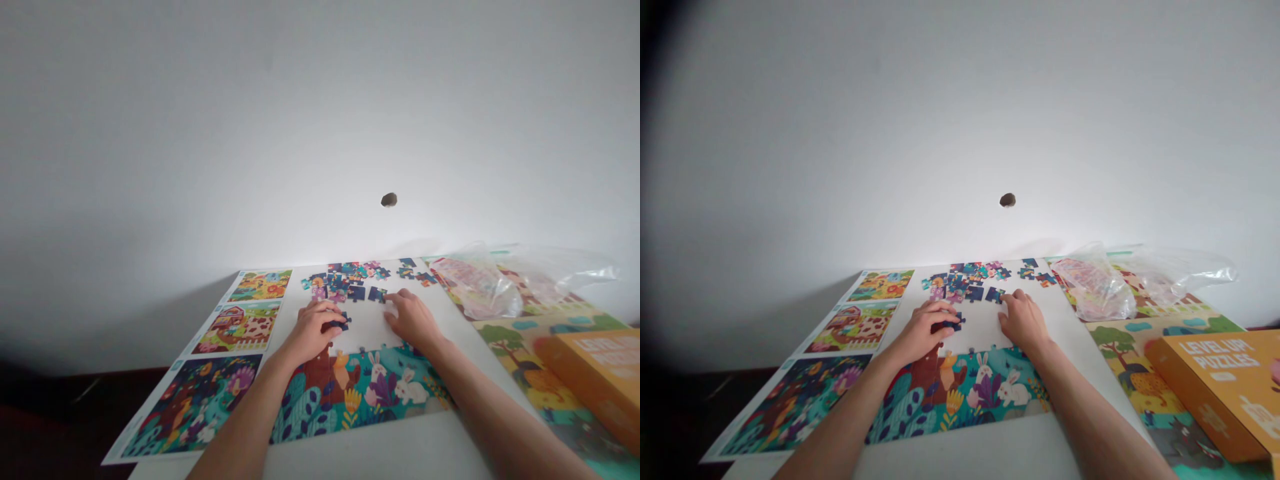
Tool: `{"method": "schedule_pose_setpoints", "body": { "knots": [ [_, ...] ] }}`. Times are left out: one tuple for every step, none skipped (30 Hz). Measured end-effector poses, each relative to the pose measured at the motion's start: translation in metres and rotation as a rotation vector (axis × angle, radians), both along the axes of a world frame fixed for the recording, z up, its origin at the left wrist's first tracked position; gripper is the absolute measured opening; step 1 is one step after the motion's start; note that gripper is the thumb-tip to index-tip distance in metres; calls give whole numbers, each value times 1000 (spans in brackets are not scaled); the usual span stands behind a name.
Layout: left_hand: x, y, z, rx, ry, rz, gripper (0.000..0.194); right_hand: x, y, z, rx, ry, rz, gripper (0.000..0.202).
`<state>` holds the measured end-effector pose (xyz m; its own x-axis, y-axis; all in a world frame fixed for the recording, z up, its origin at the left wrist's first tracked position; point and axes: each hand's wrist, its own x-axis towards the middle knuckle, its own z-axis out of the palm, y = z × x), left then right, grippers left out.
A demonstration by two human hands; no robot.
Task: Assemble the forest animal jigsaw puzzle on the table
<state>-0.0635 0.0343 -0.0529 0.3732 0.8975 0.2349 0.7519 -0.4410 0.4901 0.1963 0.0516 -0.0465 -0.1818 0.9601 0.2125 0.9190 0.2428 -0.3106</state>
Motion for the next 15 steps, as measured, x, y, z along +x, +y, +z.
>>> {"method": "schedule_pose_setpoints", "body": {
  "knots": [
    [0, -1, 1, -1, 15, -2, 19, 1, 0, 0, -21, -9, -14, 34],
    [-1, -2, 2, -1, 34, -9, 22, 1, 1, 1, -50, -15, -27, 31],
    [-1, -3, 4, -1, 56, -21, 27, 0, 0, 1, -78, -19, -40, 28],
    [-1, -4, 5, -2, 80, -38, 33, 0, 0, 2, -103, -25, -53, 26],
    [0, -6, 7, -3, 102, -56, 40, -1, -1, 3, -125, -33, -65, 24],
    [0, -7, 8, -7, 122, -73, 44, -2, -1, 4, -145, -43, -78, 23],
    [1, -8, 9, -11, 137, -85, 47, -2, -2, 5, -162, -52, -91, 23],
    [1, -9, 10, -16, 149, -94, 48, -3, -2, 5, -176, -59, -104, 23],
    [1, -9, 10, -20, 156, -98, 48, -3, -2, 5, -184, -62, -112, 23],
    [1, -9, 9, -23, 161, -99, 48, -4, -2, 4, -190, -63, -120, 23],
    [1, -9, 9, -27, 163, -98, 48, -3, -2, 3, -190, -59, -128, 24],
    [1, -9, 8, -30, 164, -98, 49, -3, -1, 2, -186, -53, -134, 24],
    [1, -9, 8, -33, 164, -98, 49, -2, 0, 1, -169, -45, -142, 25],
    [1, -9, 8, -36, 165, -99, 50, 0, 2, 0, -141, -40, -154, 26],
    [1, -9, 9, -38, 165, -100, 51, 2, 3, -2, -103, -41, -172, 28]
  ]
}}
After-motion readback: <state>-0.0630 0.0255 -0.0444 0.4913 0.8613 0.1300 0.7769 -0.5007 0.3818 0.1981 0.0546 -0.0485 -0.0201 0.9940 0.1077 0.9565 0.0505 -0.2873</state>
